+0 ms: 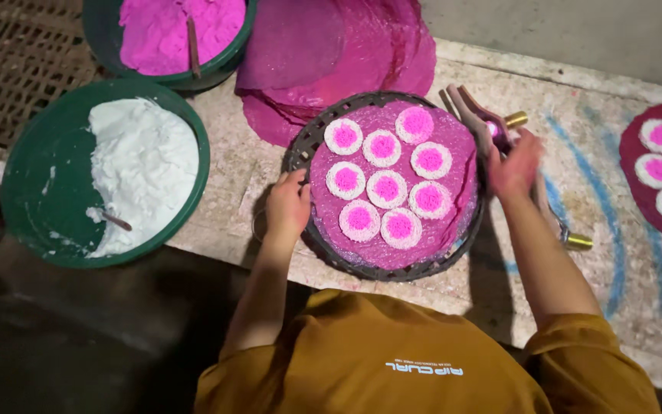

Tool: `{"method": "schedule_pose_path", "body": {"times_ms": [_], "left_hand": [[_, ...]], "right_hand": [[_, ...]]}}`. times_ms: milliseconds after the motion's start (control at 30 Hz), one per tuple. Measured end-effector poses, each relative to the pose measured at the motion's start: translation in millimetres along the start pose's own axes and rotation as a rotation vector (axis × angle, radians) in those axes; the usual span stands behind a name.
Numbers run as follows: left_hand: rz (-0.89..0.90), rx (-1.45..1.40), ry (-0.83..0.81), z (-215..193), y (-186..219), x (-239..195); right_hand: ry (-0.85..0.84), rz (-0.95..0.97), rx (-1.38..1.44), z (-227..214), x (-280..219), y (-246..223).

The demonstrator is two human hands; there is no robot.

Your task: The person uses a wooden mold to scoop pink and white dough, presses it into a circular metal cutter on a tray, and releases the formed dough rings. The process is repeated to create multiple dough pieces.

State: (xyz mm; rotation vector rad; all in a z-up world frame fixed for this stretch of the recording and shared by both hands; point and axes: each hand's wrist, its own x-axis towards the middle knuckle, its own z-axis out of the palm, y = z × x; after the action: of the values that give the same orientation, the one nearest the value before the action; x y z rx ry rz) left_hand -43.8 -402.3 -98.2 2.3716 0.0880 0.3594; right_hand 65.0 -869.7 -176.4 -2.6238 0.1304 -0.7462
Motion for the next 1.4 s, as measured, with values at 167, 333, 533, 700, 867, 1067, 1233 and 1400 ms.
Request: {"method": "schedule_pose_path", "body": {"times_ms": [167,333,533,700,867,1067,1233,1400], "left_hand": [[-0.04,0.192,-0.11,28,-11,32],[-0.094,0.098,-0.226,46,-24,68],[-0.046,0.17,-0.232,44,-23,72],[0.057,-0.025,-0.098,38,-1,70],[0.201,-0.188,-0.063,16,33,87],[0.357,-0.341,-0.2,0,128,95],[0.417,-0.325,-0.4,60,217,74],[0.517,-0.316,-0.449,192,306,27]], "right_hand": [[-0.295,0.136,0.074,-4,-9,-50],[-0.3,0.389,-0.027,-18,-8,-89],[-0.357,0.448,-0.118,-31,-10,-116],[-0.144,0.329,0.086,-49,-16,-134],[-0.019,0.219,0.188,-73,-10,-144],[0.1,0.249,0.33,-142,-21,-108],[0.216,0.292,0.258,-228,-44,-20],[0.302,0.302,0.129,-315,-77,103]]}}
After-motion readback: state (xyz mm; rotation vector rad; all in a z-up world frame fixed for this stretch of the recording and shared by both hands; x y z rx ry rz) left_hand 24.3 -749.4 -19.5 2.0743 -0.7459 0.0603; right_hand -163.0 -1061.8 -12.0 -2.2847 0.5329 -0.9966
